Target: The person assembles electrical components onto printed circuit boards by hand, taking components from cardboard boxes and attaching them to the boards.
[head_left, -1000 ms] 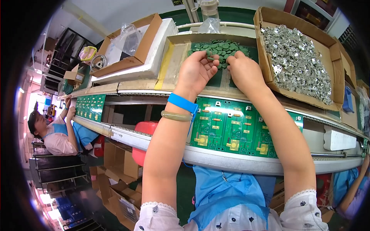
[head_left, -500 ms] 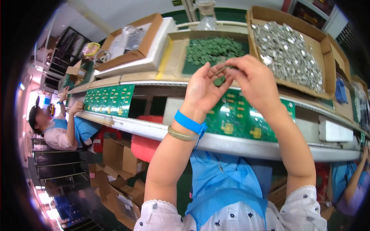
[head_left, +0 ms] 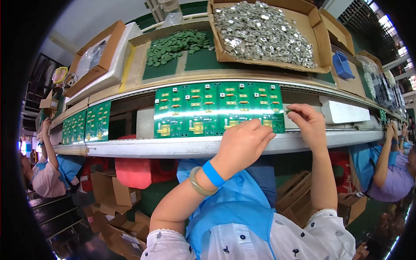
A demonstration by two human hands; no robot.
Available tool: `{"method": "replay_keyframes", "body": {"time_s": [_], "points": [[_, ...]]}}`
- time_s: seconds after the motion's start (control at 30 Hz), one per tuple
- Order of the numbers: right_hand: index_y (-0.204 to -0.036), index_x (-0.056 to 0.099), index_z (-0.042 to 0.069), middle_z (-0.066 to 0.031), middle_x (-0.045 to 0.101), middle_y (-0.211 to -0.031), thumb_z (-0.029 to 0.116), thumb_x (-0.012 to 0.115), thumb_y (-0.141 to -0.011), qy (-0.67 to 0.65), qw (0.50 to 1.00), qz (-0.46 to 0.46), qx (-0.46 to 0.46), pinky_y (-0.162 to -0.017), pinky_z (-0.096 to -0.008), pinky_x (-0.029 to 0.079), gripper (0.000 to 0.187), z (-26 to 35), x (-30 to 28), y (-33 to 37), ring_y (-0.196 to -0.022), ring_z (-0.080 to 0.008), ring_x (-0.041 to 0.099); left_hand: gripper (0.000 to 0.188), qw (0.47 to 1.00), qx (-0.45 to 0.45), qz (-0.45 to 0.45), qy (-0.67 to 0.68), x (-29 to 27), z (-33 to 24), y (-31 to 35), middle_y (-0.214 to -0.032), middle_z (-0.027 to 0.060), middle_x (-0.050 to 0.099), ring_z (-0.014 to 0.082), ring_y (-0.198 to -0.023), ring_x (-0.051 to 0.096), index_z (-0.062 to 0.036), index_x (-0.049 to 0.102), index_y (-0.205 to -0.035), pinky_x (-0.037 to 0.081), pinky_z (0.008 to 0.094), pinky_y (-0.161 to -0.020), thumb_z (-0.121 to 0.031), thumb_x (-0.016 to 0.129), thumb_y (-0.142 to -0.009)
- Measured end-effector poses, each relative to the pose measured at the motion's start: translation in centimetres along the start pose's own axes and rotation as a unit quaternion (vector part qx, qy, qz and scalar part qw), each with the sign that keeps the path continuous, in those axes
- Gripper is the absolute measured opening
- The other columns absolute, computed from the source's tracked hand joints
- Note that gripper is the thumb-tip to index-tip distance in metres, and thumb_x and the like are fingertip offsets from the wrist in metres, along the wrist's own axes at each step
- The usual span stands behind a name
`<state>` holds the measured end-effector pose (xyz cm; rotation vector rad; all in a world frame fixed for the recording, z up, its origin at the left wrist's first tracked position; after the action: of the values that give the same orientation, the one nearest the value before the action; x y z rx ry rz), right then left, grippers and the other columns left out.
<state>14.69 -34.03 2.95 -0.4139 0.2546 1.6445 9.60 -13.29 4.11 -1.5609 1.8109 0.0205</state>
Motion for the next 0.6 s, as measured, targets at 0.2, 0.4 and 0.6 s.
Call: {"method": "replay_keyframes", "body": {"time_s": [0.2, 0.4, 0.6], "points": [[-0.101, 0.072, 0.002, -0.0102, 0.069, -0.095, 0.001, 0.069, -0.087, 0.144, 0.983, 0.012, -0.114, -0.074, -0.0323, 0.053, 0.014, 0.2, 0.7, 0.6, -0.084, -0.0236, 0.067, 0.021, 0.981, 0.074, 0.032, -0.179, 2.1, -0.4, -0.2, -0.078, 0.0053, 0.057, 0.0232, -0.073, 0.064, -0.0112, 0.072, -0.097, 0.052, 0.0368, -0.06, -0.028, 0.076, -0.084], [-0.098, 0.07, 0.002, -0.0113, 0.066, -0.093, 0.0, 0.067, -0.087, 0.184, 0.969, 0.006, -0.164, -0.075, -0.0368, 0.054, 0.011, 0.9, 1.1, 0.7, -0.085, -0.0292, 0.067, 0.031, 0.971, 0.071, 0.07, -0.217, 2.6, -0.4, -0.2, -0.079, 0.0055, 0.057, 0.0227, -0.073, 0.063, -0.0102, 0.072, -0.103, 0.052, 0.0346, -0.06, -0.034, 0.076, -0.083], [-0.097, 0.069, 0.002, -0.0117, 0.065, -0.092, -0.001, 0.068, -0.085, 0.213, 0.958, 0.008, -0.194, -0.074, -0.0385, 0.054, 0.012, 1.3, 1.5, 0.6, -0.085, -0.031, 0.066, 0.035, 0.968, 0.083, 0.079, -0.222, 2.7, -0.2, -0.2, -0.08, 0.0056, 0.057, 0.0219, -0.073, 0.062, -0.0076, 0.072, -0.106, 0.052, 0.0339, -0.06, -0.033, 0.076, -0.082]]}}
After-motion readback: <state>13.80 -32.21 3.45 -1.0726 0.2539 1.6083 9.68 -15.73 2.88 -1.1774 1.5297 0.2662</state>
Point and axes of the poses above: each hand's wrist, its own y-axis away from the middle knuckle, its own x-axis out of the palm, z = x × y, the point moved 5 cm from there along -y, towards the middle knuckle
